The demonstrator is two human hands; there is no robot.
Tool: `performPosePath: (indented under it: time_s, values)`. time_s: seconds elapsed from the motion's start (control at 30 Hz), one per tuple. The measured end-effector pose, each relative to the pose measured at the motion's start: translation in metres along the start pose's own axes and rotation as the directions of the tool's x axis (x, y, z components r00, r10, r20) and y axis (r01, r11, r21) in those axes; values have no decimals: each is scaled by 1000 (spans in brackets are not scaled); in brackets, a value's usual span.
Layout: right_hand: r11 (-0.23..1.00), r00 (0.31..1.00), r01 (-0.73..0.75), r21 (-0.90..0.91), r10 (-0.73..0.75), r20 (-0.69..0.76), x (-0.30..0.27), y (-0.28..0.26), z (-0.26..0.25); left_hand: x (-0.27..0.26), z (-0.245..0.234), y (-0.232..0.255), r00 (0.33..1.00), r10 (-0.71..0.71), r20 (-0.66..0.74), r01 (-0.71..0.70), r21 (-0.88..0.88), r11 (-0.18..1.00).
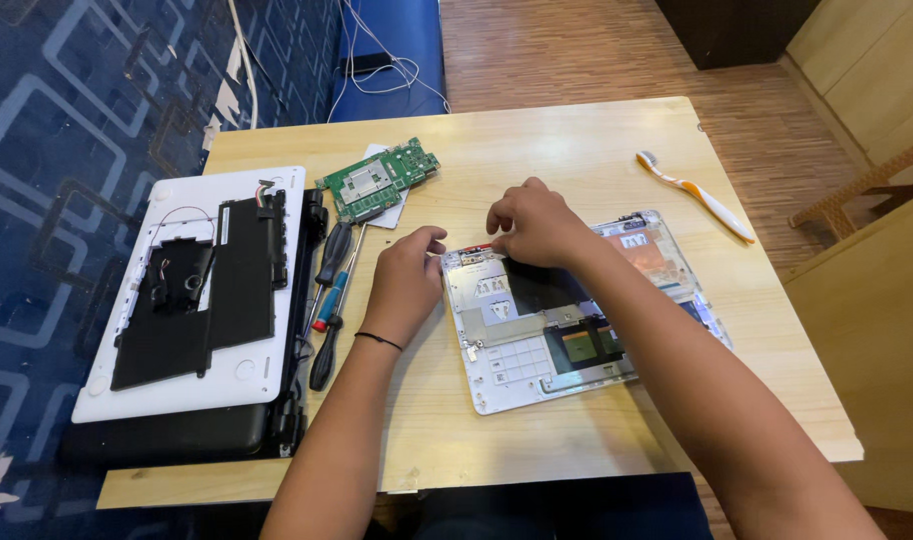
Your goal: The person assembles a laptop by securing internal components with a screwdriver. They place a circuit board into the chassis, align it, and fasten multiple screws to hold it in place.
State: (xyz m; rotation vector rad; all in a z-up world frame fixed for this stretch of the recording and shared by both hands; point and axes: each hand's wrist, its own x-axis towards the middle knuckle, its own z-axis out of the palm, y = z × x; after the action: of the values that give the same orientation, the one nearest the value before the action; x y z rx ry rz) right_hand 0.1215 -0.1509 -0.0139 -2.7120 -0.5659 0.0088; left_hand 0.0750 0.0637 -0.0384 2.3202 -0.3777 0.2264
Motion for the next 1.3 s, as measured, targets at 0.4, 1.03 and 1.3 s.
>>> performPosePath:
  time_s: [0.4, 1.03, 1.3]
  values:
    - [988, 963, 23, -152, 19, 269, 26, -40, -14, 0, -36, 12, 980, -135, -145, 145, 56, 988]
    - [969, 968, -23, 248, 83, -235, -4, 37, 2, -8, -52, -1, 948, -308, 81, 250, 406, 879]
    - [576, 920, -79, 814, 357, -163, -63, 44, -20, -6, -50, -2, 948, -304, 91, 242, 415, 877]
